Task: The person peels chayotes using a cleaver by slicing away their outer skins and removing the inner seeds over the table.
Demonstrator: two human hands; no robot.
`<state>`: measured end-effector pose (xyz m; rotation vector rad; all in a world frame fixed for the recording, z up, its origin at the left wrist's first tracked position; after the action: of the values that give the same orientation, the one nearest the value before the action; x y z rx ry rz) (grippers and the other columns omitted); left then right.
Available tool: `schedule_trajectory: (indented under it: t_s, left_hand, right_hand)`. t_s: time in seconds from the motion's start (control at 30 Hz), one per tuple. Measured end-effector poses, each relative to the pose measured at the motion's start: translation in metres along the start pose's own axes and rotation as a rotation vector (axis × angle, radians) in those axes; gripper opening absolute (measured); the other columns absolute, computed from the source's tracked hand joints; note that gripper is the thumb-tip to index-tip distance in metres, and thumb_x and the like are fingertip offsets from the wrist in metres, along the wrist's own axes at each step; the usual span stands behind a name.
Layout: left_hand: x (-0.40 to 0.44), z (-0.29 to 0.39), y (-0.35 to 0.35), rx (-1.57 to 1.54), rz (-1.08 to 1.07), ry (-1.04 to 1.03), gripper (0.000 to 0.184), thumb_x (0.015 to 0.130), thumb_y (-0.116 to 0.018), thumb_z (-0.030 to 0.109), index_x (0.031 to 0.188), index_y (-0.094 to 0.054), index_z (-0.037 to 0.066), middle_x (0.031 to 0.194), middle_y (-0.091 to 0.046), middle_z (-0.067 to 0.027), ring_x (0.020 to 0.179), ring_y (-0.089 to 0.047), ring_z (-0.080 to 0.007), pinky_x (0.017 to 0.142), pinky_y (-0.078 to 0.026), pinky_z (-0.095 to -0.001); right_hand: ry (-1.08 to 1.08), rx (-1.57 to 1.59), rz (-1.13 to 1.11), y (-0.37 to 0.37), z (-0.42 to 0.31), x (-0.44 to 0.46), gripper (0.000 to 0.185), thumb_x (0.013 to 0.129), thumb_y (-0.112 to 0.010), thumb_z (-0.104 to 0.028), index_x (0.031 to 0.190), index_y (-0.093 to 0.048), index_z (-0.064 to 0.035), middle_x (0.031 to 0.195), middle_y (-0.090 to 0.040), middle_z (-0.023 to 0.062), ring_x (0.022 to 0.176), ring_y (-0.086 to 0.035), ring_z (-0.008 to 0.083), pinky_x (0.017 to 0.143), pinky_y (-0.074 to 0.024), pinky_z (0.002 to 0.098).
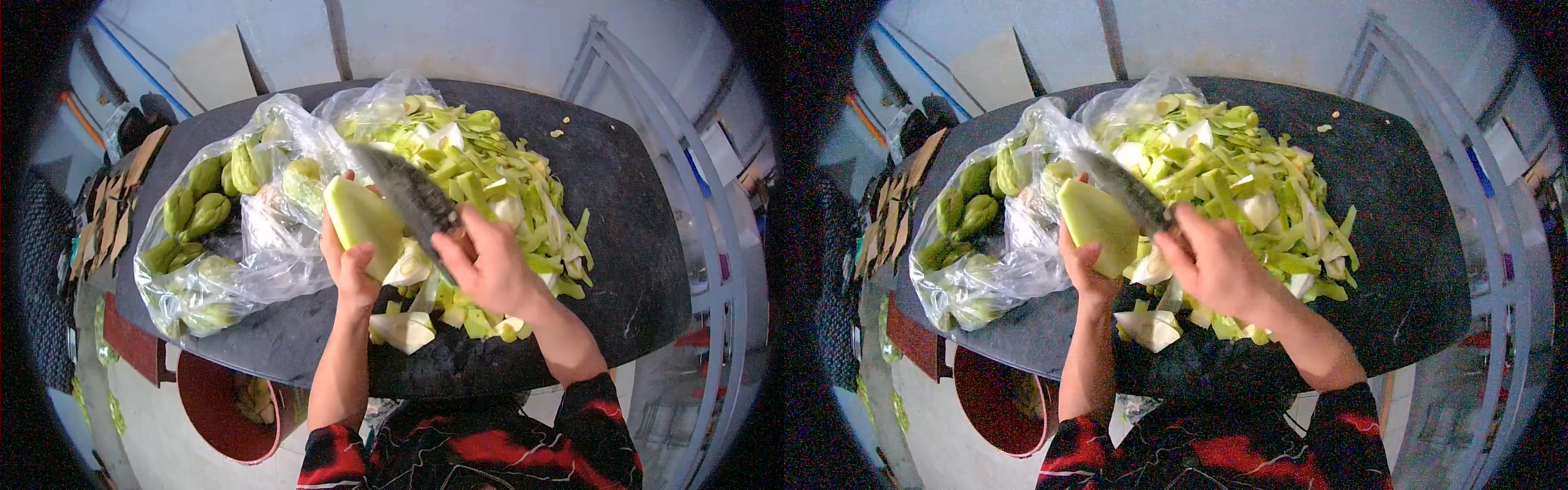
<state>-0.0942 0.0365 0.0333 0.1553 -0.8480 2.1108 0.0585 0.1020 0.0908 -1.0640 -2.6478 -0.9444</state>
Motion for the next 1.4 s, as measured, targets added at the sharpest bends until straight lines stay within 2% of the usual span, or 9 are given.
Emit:
schedule_trajectory:
  t_s: [0.3, 0.37, 0.6, 0.73, 0.97, 1.07, 1.2, 1.27, 1.4]
  left_hand:
    - [0.003, -0.030, -0.005, -0.455, -0.038, 0.284, 0.078, 0.072, -0.060, 0.039, 0.140, -0.037, 0.008, 0.124, -0.054, -0.0204, 0.115, -0.054, -0.0380, 0.081, -0.053, -0.0530]
    - [0.007, -0.035, 0.002, -0.582, -0.032, 0.316, 0.071, 0.074, -0.057, 0.041, 0.136, -0.040, 0.013, 0.122, -0.054, -0.0187, 0.111, -0.054, -0.0372, 0.077, -0.051, -0.0542]
    - [0.008, -0.021, 0.006, -0.594, -0.019, 0.325, 0.066, 0.079, -0.055, 0.045, 0.135, -0.042, 0.011, 0.120, -0.054, -0.0193, 0.108, -0.055, -0.0376, 0.075, -0.052, -0.0500]
    - [-0.008, 0.035, 0.037, -0.305, 0.106, 0.224, 0.070, 0.084, -0.052, 0.048, 0.140, -0.037, 0.009, 0.120, -0.053, -0.0209, 0.104, -0.057, -0.0419, 0.076, -0.055, -0.0505]
    - [-0.130, 0.194, 0.248, 0.139, 0.707, -0.213, 0.066, 0.087, -0.051, 0.038, 0.140, -0.037, 0.001, 0.120, -0.057, -0.0237, 0.112, -0.058, -0.0406, 0.084, -0.054, -0.0463]
    - [-0.205, 0.236, 0.349, 0.452, 0.964, -0.306, 0.055, 0.088, -0.056, 0.034, 0.131, -0.045, 0.001, 0.109, -0.059, -0.0190, 0.099, -0.064, -0.0336, 0.078, -0.056, -0.0446]
    - [-0.280, 0.190, 0.440, 1.025, 1.115, 0.245, 0.041, 0.092, -0.062, 0.042, 0.088, -0.061, 0.002, 0.066, -0.048, 0.0004, 0.060, -0.052, -0.0138, 0.058, -0.048, -0.0305]
    - [-0.309, 0.146, 0.482, 1.287, 0.892, 0.316, 0.048, 0.092, -0.062, 0.046, 0.081, -0.063, -0.001, 0.063, -0.051, 0.0006, 0.061, -0.051, -0.0115, 0.059, -0.044, -0.0284]
    - [-0.367, 0.038, 0.532, 1.217, 0.588, 0.793, 0.029, 0.090, -0.062, 0.023, 0.097, -0.066, -0.005, 0.078, -0.064, -0.0070, 0.070, -0.054, -0.0135, 0.064, -0.046, -0.0306]
  right_hand:
    - [-0.070, 0.160, 0.109, 0.015, 0.049, 0.013, 0.020, 0.092, -0.060, -0.012, 0.084, -0.046, 0.0000, 0.055, -0.055, 0.0101, 0.043, -0.054, 0.0203, 0.042, -0.0382, 0.0354]
    - [-0.261, 0.350, 0.120, 0.015, 0.076, 0.016, 0.021, 0.094, -0.059, -0.014, 0.082, -0.046, -0.0018, 0.055, -0.053, 0.0048, 0.041, -0.051, 0.0147, 0.039, -0.0388, 0.0314]
    - [-0.307, 0.409, 0.217, 0.036, 0.105, 0.022, 0.021, 0.096, -0.056, -0.017, 0.084, -0.046, -0.0026, 0.058, -0.051, 0.0029, 0.040, -0.049, 0.0116, 0.036, -0.0398, 0.0294]
    - [-0.340, 0.505, 0.197, 0.042, 0.107, 0.017, 0.021, 0.096, -0.057, -0.016, 0.084, -0.046, -0.0032, 0.059, -0.051, 0.0022, 0.040, -0.048, 0.0110, 0.036, -0.0395, 0.0285]
    - [-0.303, 0.505, 0.163, 0.074, 0.081, 0.000, 0.018, 0.097, -0.056, -0.015, 0.087, -0.046, -0.0037, 0.058, -0.049, 0.0004, 0.040, -0.047, 0.0087, 0.037, -0.0388, 0.0257]
    - [-0.280, 0.396, 0.119, 0.086, 0.067, -0.013, 0.014, 0.097, -0.055, -0.014, 0.090, -0.047, -0.0040, 0.057, -0.049, -0.0010, 0.040, -0.046, 0.0073, 0.038, -0.0382, 0.0247]
    - [-0.292, 0.395, 0.122, 0.101, 0.064, -0.035, 0.011, 0.097, -0.053, -0.012, 0.093, -0.047, -0.0030, 0.056, -0.050, -0.0005, 0.041, -0.046, 0.0073, 0.038, -0.0385, 0.0248]
    - [-0.285, 0.388, 0.132, 0.104, 0.062, -0.043, 0.010, 0.097, -0.053, -0.011, 0.096, -0.049, -0.0022, 0.056, -0.050, -0.0003, 0.041, -0.047, 0.0072, 0.039, -0.0387, 0.0248]
    - [-0.298, 0.348, 0.148, 0.109, 0.062, -0.056, 0.018, 0.097, -0.052, -0.011, 0.111, -0.051, 0.0001, 0.056, -0.050, 0.0000, 0.042, -0.047, 0.0071, 0.040, -0.0393, 0.0243]
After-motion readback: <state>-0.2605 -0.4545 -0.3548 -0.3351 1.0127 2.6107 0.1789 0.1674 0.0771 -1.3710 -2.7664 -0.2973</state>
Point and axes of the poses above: each hand's wrist, its own x-axis towards the middle knuckle, its own y-axis out of the back of the hand, z = x × y, the point moved 10 cm from there along x, towards the middle knuckle
